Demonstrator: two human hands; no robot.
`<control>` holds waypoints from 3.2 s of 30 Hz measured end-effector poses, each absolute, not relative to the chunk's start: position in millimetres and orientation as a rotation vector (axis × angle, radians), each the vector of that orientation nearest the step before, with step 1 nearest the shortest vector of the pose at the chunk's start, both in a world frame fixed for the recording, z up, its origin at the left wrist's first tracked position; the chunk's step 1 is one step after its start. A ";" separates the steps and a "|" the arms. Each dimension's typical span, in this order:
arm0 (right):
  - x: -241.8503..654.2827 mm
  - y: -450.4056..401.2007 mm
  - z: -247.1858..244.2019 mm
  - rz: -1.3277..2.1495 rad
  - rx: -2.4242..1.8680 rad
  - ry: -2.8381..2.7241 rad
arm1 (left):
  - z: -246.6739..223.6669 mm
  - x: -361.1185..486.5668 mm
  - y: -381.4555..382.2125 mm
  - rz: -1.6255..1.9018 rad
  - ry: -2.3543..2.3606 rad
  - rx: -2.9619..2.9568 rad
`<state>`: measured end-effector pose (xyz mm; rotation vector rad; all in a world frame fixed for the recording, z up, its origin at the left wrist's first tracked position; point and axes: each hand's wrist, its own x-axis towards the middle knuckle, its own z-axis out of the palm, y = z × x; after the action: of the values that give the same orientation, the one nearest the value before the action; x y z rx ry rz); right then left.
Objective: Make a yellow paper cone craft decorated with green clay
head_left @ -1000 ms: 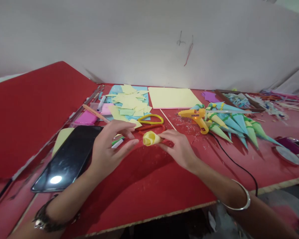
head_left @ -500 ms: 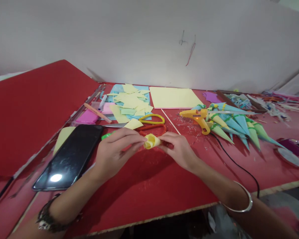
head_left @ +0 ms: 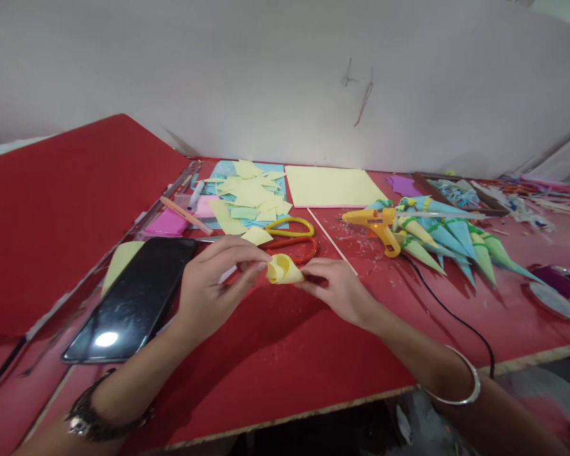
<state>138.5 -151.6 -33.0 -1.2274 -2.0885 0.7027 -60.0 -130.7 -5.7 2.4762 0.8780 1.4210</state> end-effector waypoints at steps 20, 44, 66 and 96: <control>121.1 -158.3 -30.2 1.676 -1.060 -1.512 | -31.1 -43.8 -134.1 0.867 0.744 1.651; 130.0 -163.2 -27.6 0.392 -1.018 -1.786 | -30.4 -34.3 -147.4 0.517 0.858 1.415; 127.9 -164.0 -28.6 0.664 -0.886 -1.634 | -21.3 -33.9 -145.1 0.499 0.955 1.580; 129.6 -158.9 -31.1 1.162 -0.834 -1.475 | -21.7 -39.9 -141.4 0.529 0.868 2.083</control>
<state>129.6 -158.9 -31.1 -0.8344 -1.4748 1.1616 -39.9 -141.4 -21.7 2.0830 0.8681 0.5289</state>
